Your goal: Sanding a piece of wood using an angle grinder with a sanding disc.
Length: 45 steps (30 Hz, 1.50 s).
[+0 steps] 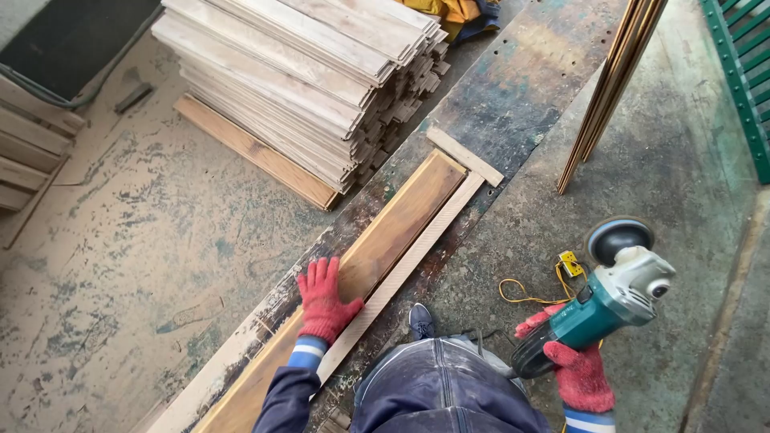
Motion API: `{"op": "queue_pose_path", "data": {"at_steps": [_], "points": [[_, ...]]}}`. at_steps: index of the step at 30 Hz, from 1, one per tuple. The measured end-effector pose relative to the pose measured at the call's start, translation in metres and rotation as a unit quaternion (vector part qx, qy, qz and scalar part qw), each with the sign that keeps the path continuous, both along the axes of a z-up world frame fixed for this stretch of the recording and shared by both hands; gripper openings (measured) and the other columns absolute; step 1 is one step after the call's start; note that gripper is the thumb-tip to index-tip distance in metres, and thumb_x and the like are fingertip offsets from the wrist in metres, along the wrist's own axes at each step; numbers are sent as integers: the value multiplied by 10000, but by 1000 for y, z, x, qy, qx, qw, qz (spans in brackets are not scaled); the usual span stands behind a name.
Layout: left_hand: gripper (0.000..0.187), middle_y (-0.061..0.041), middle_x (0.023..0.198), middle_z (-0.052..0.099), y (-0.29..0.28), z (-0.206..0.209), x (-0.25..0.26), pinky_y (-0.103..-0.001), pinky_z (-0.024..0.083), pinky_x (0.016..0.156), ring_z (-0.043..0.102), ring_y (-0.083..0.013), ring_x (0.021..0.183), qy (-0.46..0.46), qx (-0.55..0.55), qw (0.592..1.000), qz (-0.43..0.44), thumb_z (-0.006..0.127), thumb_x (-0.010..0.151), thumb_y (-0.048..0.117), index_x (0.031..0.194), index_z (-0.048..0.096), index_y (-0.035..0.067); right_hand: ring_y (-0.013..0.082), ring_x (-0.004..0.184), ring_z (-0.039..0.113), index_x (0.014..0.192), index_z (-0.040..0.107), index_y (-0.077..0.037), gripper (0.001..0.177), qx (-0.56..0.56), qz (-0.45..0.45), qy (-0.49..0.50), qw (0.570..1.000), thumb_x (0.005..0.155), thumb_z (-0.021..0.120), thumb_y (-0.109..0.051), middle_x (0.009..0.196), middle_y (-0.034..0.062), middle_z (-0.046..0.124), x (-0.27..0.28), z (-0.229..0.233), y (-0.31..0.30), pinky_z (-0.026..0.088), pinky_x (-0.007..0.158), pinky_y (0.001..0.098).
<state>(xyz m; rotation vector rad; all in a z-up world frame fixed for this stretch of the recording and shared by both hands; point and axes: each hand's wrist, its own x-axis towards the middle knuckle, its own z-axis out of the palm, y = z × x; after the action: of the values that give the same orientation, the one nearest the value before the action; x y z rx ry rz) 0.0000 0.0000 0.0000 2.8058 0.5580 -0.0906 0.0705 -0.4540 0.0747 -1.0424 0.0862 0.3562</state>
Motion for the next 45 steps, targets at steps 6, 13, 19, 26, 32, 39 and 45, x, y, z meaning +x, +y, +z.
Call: {"op": "queue_pose_path", "data": {"at_steps": [6,13,19,26,32,39,45], "points": [[1027,-179,1481,405,1,4,3,-675,190,1160,348,-409,1391,-42,78,993,-79,851,530,512,1403,465,135,444,868,737,1241,599,-37,648,-15,-23,-12,1000,616,770,-21,991,219,737,0,4,-1,610,762,552],[1069,-44,1312,535,34,43,48,-454,377,1054,517,-243,1175,124,-3,988,92,923,548,464,1459,421,215,458,865,749,1275,579,-19,683,-19,-13,-10,1000,622,776,-31,1011,241,740,-7,-11,-22,617,755,557],[1286,-108,1457,548,78,20,60,-451,482,1079,567,-332,1290,156,-154,963,157,996,494,410,1560,314,178,466,877,734,1274,569,3,677,-23,-12,12,1000,620,743,-11,1002,244,725,-13,-19,-32,594,766,579],[1272,-123,1478,532,97,7,65,-437,425,1146,517,-335,1350,116,-213,948,208,1040,443,284,1525,384,155,482,857,720,1278,541,5,670,-76,-15,54,996,628,705,5,963,284,714,-12,-15,-40,585,755,609],[693,-85,1205,689,120,7,82,-396,507,1050,644,-272,1118,200,-248,921,224,953,646,315,1244,659,124,503,853,719,1322,526,51,728,-62,-2,55,997,620,715,4,978,322,697,-4,-42,-53,596,749,650],[417,-99,1044,767,122,10,85,-412,542,907,699,-312,953,189,-162,963,99,747,793,395,1100,767,114,457,855,711,1274,554,33,661,-63,28,65,995,636,721,-5,969,285,718,10,-15,-28,582,752,573],[295,-67,715,702,91,200,99,-315,564,657,626,-198,616,136,-75,969,190,651,953,356,860,753,95,427,846,740,1284,583,30,672,45,92,36,994,653,796,-62,1000,242,733,41,-35,-10,621,718,545]]}}
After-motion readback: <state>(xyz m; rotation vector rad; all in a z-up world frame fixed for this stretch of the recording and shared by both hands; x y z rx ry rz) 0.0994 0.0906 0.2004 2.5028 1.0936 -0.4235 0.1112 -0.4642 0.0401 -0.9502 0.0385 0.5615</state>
